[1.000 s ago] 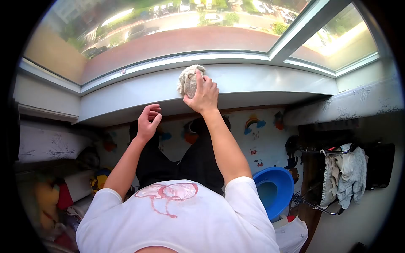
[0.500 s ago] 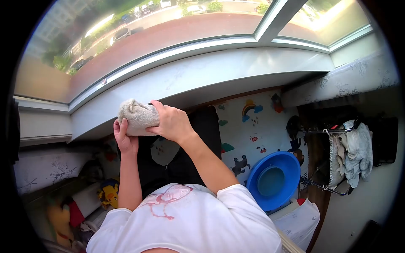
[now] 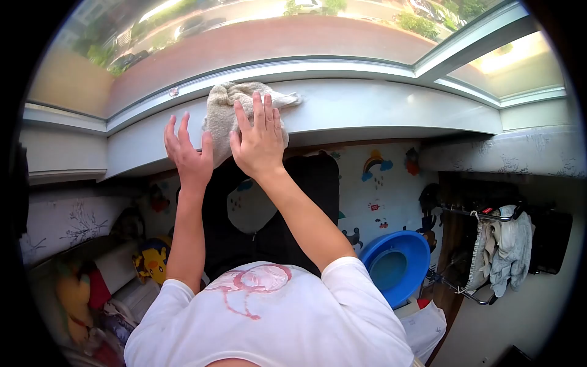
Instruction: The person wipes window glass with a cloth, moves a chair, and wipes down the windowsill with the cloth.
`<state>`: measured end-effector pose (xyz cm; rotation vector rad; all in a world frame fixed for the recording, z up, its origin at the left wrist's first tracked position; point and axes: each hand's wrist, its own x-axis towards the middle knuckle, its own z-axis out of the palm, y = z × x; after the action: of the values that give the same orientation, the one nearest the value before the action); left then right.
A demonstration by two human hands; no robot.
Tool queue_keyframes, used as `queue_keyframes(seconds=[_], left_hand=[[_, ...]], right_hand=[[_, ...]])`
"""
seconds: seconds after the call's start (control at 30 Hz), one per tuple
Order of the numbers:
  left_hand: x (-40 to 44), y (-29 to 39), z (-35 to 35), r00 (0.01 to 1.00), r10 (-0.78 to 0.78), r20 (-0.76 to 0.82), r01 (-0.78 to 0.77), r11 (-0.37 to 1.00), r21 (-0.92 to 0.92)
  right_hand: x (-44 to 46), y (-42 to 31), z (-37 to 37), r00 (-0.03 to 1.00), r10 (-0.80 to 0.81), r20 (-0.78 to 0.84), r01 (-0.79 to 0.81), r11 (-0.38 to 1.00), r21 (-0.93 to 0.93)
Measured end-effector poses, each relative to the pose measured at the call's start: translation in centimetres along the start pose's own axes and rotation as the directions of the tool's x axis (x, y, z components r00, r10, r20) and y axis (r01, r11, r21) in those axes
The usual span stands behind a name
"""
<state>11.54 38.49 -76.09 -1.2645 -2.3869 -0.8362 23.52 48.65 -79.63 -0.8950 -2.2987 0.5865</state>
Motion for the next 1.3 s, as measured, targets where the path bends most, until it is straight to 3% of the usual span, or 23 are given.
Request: queue_keyframes(seconds=[0.03, 0.1, 0.13, 0.17, 0.33, 0.5, 0.8, 0.93, 1.03, 1.17, 1.3], left_hand=[[0.7, 0.2, 0.6, 0.987, 0.157, 0.025, -0.157, 0.987, -0.026], [2.1, 0.4, 2.4, 0.919, 0.295, 0.263, -0.229, 0.94, -0.254], [2.2, 0.1, 4.1, 0.881, 0.338, 0.33, -0.271, 0.934, -0.233], [2.3, -0.2, 5.2, 0.862, 0.365, 0.353, -0.362, 0.929, -0.078], [0.1, 0.0, 5.6, 0.905, 0.293, 0.307, -0.321, 0.946, 0.044], [-2.0, 1.1, 2.8, 0.888, 0.265, 0.376, -0.3, 0.953, 0.038], [2.5, -0.2, 7.2, 0.85, 0.185, 0.493, -0.271, 0.956, 0.109], [1.9, -0.5, 7.0, 0.878, 0.231, 0.419, -0.294, 0.952, 0.09], [0.3, -0.1, 5.8, 0.867, 0.26, 0.424, -0.341, 0.931, 0.127], [-1.1, 0.0, 2.8, 0.832, 0.29, 0.473, -0.388, 0.914, 0.123], [-0.2, -0.7, 4.5, 0.828, 0.239, 0.507, -0.357, 0.922, 0.15]], right_hand=[[-0.1, 0.6, 1.3, 1.0, 0.013, 0.009, -0.013, 0.999, -0.033], [0.3, 1.8, 3.2, 0.999, 0.035, 0.037, -0.031, 0.995, -0.093], [0.8, 2.3, 3.4, 1.0, 0.002, -0.001, -0.002, 0.991, -0.136], [1.2, 2.9, 3.8, 1.0, -0.02, -0.017, 0.016, 0.982, -0.188], [0.2, 2.7, 2.6, 0.999, -0.043, 0.0, 0.042, 0.988, -0.148], [-2.4, 0.7, 0.8, 0.999, -0.01, 0.046, 0.018, 0.983, -0.183], [3.1, 2.1, 3.6, 0.935, 0.204, 0.289, -0.111, 0.945, -0.307], [2.8, 2.2, 3.7, 0.975, 0.118, 0.189, -0.059, 0.955, -0.29], [1.0, 1.2, 2.4, 0.953, 0.152, 0.262, -0.081, 0.962, -0.261], [-2.1, -0.8, 1.8, 0.922, 0.188, 0.338, -0.042, 0.917, -0.396], [-0.5, 1.0, 2.7, 0.95, 0.101, 0.296, -0.014, 0.959, -0.282]])
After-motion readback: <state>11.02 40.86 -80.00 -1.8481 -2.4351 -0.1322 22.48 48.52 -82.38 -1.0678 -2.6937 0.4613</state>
